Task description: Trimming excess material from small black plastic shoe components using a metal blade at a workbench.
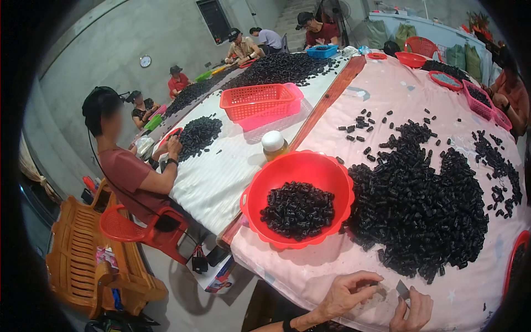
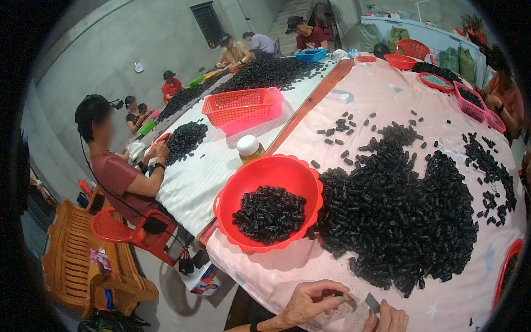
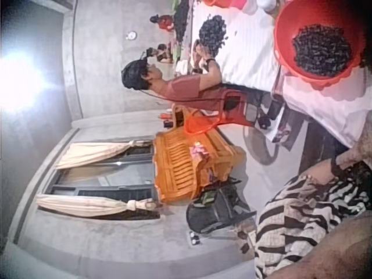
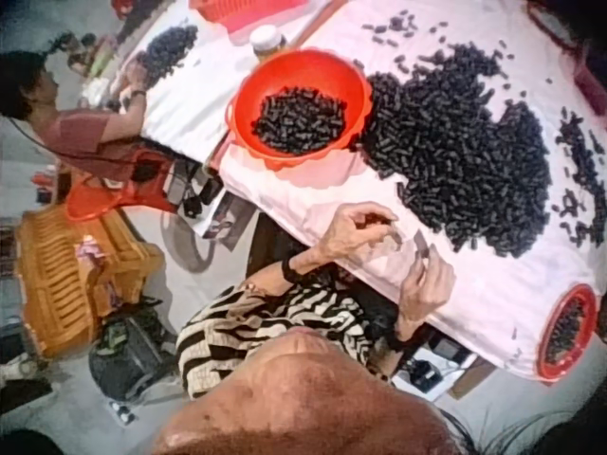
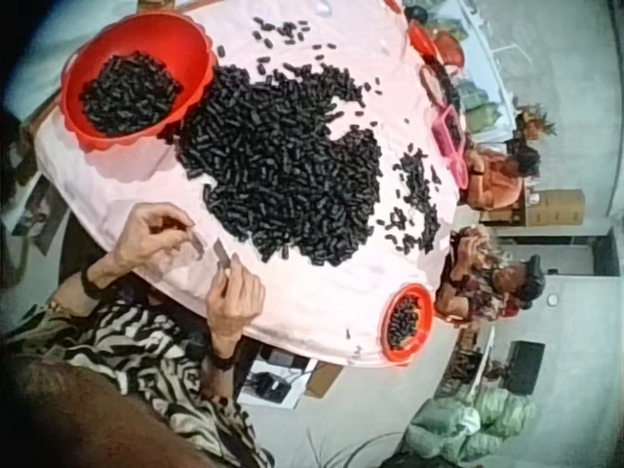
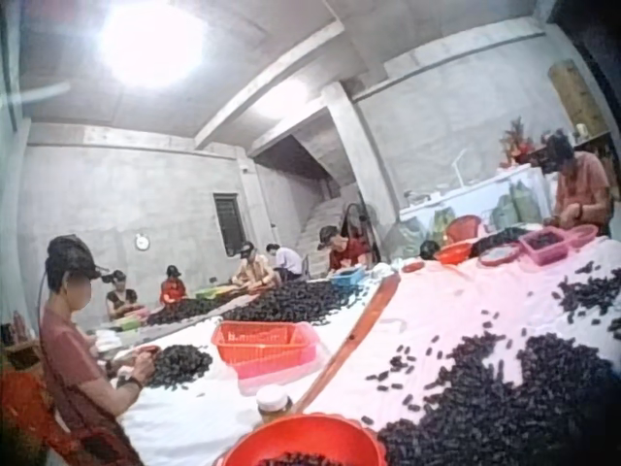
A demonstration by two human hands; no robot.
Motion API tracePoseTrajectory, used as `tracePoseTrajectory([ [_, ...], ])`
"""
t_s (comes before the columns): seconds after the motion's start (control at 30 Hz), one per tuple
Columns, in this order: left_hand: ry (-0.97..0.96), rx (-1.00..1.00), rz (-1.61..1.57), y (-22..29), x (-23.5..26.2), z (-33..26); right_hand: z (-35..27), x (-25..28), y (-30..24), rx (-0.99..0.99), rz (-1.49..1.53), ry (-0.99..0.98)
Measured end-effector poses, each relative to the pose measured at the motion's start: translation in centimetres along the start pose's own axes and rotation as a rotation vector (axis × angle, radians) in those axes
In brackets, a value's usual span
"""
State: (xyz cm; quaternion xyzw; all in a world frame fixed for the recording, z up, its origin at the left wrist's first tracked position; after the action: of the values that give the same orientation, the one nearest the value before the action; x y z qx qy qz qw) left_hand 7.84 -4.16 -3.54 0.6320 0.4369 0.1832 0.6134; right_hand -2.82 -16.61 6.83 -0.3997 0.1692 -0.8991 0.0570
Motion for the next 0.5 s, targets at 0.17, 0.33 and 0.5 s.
tracePoseTrajectory([
  [0.17, 0.072, -0.02, 0.016, 0.9, 0.2, -0.1, 0.1, -0.2, 0.0, 0.0, 0.012, -0.013],
  [0.33, 0.04, 0.065, 0.017, 0.8, 0.2, -0.2, 0.4, -0.1, -0.1, 0.004, 0.018, -0.003],
  [0.5, -0.023, 0.027, -0.02, 0.1, 0.1, -0.3, 0.3, -0.2, -0.2, 0.002, 0.006, -0.013],
])
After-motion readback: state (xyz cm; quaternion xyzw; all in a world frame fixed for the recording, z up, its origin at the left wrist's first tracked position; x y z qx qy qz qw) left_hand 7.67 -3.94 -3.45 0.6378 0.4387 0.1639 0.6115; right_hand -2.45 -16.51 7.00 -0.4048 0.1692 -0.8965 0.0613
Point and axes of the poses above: each hand's wrist, its own z-axis towards the middle knuckle, its own x-axis out of the back of the hand, y = z × x, the point moved 10 cm from there along z, towards the middle knuckle, and after that the axes turned 1 degree about z, right-handed, at the moved point
